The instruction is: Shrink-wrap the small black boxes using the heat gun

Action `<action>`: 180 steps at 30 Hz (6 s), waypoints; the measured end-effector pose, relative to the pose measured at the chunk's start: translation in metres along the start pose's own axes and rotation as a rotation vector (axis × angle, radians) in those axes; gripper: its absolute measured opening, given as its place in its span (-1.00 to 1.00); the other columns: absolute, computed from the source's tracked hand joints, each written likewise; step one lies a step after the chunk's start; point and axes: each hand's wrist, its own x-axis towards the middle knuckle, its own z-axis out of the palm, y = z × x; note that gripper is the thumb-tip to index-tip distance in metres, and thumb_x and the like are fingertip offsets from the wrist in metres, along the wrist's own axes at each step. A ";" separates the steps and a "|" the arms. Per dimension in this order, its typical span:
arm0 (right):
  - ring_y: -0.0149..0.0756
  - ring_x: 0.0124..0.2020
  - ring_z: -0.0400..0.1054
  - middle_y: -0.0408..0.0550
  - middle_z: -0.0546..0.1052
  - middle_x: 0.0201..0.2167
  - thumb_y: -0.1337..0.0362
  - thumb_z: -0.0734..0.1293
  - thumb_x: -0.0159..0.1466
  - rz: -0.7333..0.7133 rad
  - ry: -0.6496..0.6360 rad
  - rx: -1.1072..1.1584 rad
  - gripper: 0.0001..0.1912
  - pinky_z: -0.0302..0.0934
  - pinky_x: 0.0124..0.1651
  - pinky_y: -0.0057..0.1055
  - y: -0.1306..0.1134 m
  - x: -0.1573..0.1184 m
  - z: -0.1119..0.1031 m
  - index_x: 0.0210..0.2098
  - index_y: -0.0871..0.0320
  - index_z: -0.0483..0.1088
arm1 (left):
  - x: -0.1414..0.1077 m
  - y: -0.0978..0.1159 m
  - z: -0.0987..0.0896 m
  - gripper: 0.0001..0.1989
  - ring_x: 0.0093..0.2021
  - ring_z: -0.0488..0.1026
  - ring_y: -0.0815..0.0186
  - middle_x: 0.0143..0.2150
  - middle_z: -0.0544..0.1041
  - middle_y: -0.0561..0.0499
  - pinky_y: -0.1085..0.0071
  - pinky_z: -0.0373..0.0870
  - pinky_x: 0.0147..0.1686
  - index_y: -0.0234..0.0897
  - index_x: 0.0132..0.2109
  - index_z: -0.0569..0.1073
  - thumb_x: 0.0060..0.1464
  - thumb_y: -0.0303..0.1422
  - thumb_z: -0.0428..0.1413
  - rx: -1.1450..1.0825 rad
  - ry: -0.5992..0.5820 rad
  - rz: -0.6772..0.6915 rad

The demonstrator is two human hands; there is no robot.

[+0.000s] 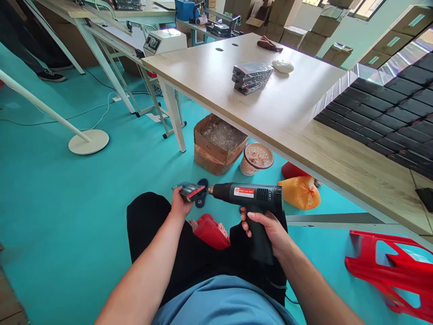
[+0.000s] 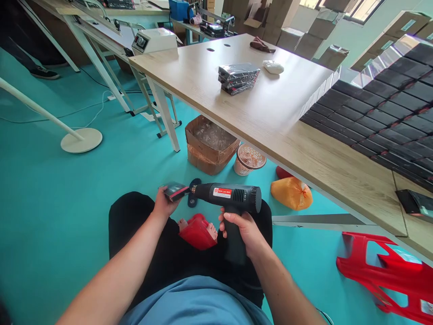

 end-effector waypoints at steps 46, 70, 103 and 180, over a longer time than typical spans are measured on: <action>-0.28 -0.40 0.44 0.05 0.56 -0.31 0.15 0.58 0.05 -0.044 0.012 -0.074 -0.55 0.34 -0.44 -0.44 -0.025 -0.002 0.000 -0.15 0.28 0.55 | -0.007 -0.021 -0.010 -0.85 -0.56 0.39 0.23 -0.57 0.44 -0.03 0.31 0.40 -0.53 -0.32 -0.48 0.43 -0.35 -0.46 0.04 0.625 -0.261 -0.167; -0.29 -0.43 0.37 -0.02 0.52 -0.36 0.11 0.52 0.10 -0.059 -0.086 -0.396 -0.62 0.30 -0.43 -0.37 -0.037 -0.007 0.006 -0.19 0.23 0.49 | 0.032 -0.024 -0.032 -0.65 0.17 0.42 0.08 0.09 0.51 -0.14 0.05 0.27 0.25 -0.21 -0.13 0.58 -0.10 -0.53 0.12 1.415 -0.386 0.944; -0.32 -0.38 0.45 0.06 0.58 -0.28 0.31 0.49 0.18 0.181 0.123 0.110 -0.76 0.41 -0.44 -0.50 -0.039 0.003 -0.050 -0.17 0.26 0.60 | 0.021 -0.020 -0.021 -0.68 0.03 0.48 0.14 0.02 0.55 -0.07 0.13 0.30 0.22 -0.20 -0.20 0.59 -0.16 -0.53 0.14 1.195 -0.284 0.842; -0.31 -0.47 0.36 -0.07 0.51 -0.44 0.16 0.48 0.10 -0.082 -0.140 -0.369 -0.67 0.29 -0.44 -0.38 -0.039 0.003 0.032 -0.21 0.23 0.48 | 0.023 -0.016 -0.020 -0.71 -0.18 0.43 0.16 -0.24 0.56 -0.04 0.21 0.37 -0.03 -0.21 -0.24 0.57 -0.22 -0.36 0.16 1.169 -0.222 0.815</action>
